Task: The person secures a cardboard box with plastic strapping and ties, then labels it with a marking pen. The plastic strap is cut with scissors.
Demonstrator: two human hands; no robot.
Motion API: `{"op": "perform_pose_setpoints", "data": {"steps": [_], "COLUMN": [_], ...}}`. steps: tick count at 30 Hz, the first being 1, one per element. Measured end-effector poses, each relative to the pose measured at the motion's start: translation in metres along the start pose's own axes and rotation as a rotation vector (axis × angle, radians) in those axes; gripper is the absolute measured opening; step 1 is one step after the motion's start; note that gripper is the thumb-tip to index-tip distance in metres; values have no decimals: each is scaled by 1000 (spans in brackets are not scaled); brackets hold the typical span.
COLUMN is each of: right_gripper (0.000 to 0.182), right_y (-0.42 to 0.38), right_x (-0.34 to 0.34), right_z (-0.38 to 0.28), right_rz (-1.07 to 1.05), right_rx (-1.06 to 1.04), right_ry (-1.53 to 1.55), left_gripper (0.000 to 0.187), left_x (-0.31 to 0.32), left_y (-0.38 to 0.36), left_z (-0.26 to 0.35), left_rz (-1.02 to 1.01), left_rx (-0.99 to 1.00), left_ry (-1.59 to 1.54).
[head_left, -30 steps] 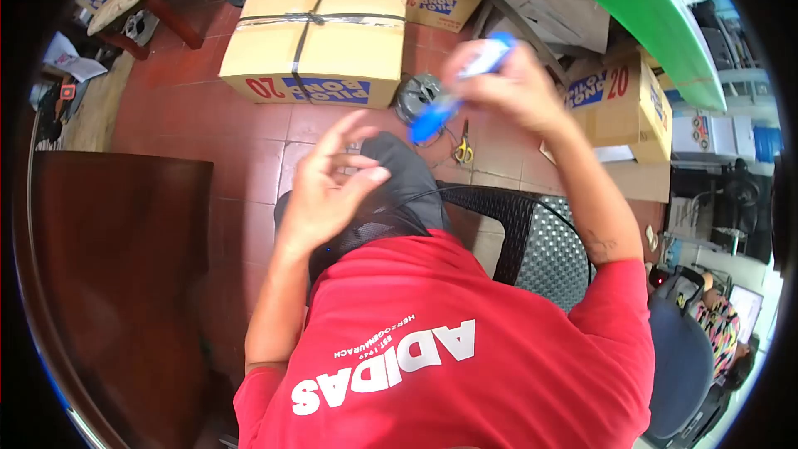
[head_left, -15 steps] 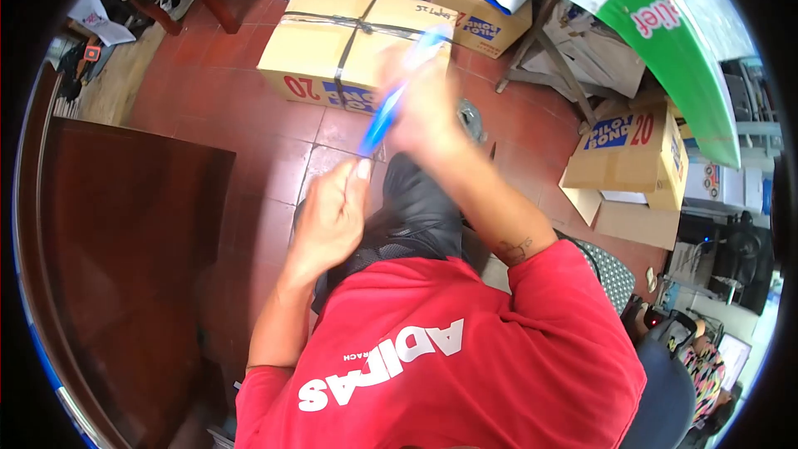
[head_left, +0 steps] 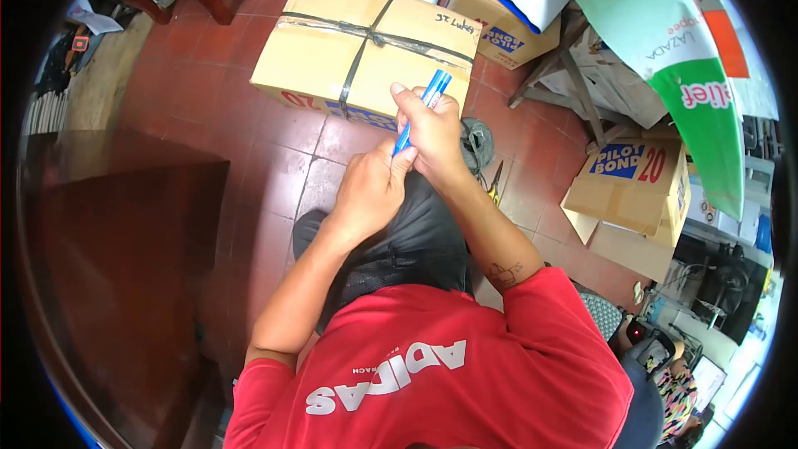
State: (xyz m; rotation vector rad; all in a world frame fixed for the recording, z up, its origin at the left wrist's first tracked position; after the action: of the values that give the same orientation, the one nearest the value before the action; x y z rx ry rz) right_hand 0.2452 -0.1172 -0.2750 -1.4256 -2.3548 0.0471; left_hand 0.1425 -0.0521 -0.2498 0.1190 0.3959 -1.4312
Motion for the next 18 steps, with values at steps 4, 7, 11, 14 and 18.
{"op": "perform_pose_setpoints", "data": {"steps": [4, 7, 11, 14, 18], "right_gripper": [22, 28, 31, 23, 17], "right_y": [54, 94, 120, 135, 166], "right_x": [-99, -225, -225, -194, -156], "right_z": [5, -71, -82, -45, 14], "right_rz": [436, 738, 514, 514, 463], "right_rx": [-151, -290, -416, -474, -398], "right_ry": [167, 178, -25, -142, -5], "left_gripper": [36, 41, 39, 32, 28], "left_x": [28, 60, 9, -26, -14], "left_y": [-5, -47, -18, 39, 80], "left_z": [-17, -86, -117, -89, -89], "left_rz": [-136, -174, -39, 87, -84], "left_rx": [-37, -173, -431, -63, 86], "left_ry": [134, 30, -51, 361, 687]}}
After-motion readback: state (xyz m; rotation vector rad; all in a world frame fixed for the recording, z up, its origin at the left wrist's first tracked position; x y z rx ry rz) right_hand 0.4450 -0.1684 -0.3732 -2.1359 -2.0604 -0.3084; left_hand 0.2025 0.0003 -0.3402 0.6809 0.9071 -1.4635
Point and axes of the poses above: each hand's wrist, its own y-axis towards the middle knuckle, its own x-axis out of the palm, z = x × y, the point moved 8 cm from there along y, towards the middle knuckle, and after that the axes turned 9 degrees about -z, right-handed, at the moved point
